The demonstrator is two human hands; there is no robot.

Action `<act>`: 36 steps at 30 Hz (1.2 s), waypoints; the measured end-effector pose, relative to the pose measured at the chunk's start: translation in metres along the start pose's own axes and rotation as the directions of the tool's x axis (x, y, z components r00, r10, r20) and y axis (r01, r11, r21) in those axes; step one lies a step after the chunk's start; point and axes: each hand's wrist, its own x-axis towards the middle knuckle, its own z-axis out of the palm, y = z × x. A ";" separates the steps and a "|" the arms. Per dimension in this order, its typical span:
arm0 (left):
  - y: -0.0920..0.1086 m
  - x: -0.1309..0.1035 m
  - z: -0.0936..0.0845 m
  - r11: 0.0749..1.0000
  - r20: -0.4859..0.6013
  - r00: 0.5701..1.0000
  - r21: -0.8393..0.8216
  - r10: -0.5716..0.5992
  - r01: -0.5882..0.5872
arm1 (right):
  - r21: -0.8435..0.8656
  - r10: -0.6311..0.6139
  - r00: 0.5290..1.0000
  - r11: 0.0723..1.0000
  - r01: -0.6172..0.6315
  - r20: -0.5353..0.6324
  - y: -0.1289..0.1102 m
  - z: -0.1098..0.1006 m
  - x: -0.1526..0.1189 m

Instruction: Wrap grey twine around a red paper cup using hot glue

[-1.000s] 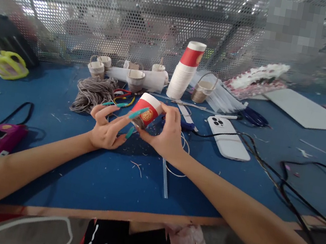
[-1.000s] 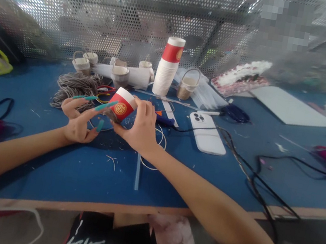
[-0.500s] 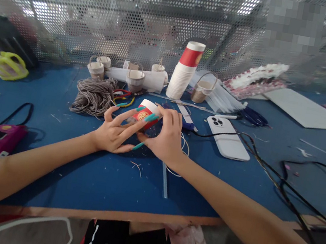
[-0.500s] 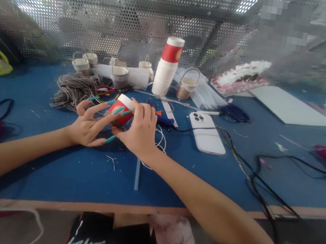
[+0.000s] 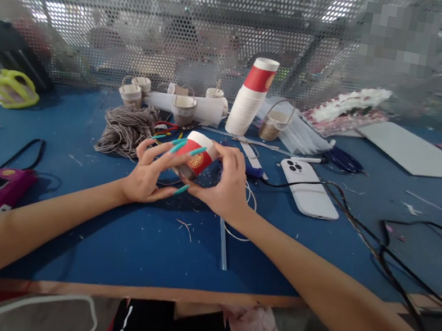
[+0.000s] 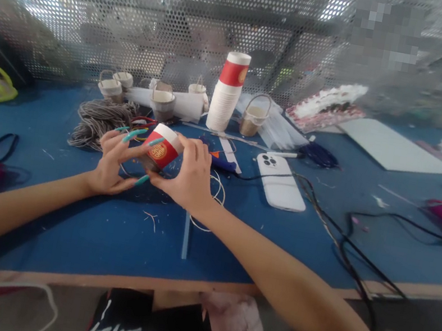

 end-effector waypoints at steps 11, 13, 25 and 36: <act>-0.004 0.002 -0.001 0.988 0.053 0.998 -0.151 0.017 -0.009 | 0.146 -0.068 0.982 0.988 0.042 0.178 0.005 -0.003 0.002; -0.005 0.001 -0.001 0.988 0.076 0.996 -0.154 0.037 -0.025 | 0.144 -0.069 0.980 0.989 0.042 0.187 0.005 -0.003 0.001; -0.001 0.002 -0.001 0.976 0.110 0.986 -0.193 0.121 -0.098 | 0.193 -0.099 0.956 0.980 0.046 0.277 0.006 -0.005 0.003; 0.000 -0.002 0.000 0.993 -0.057 0.997 -0.112 -0.046 0.039 | 0.364 -0.039 0.970 0.930 -0.053 0.240 0.008 -0.005 0.007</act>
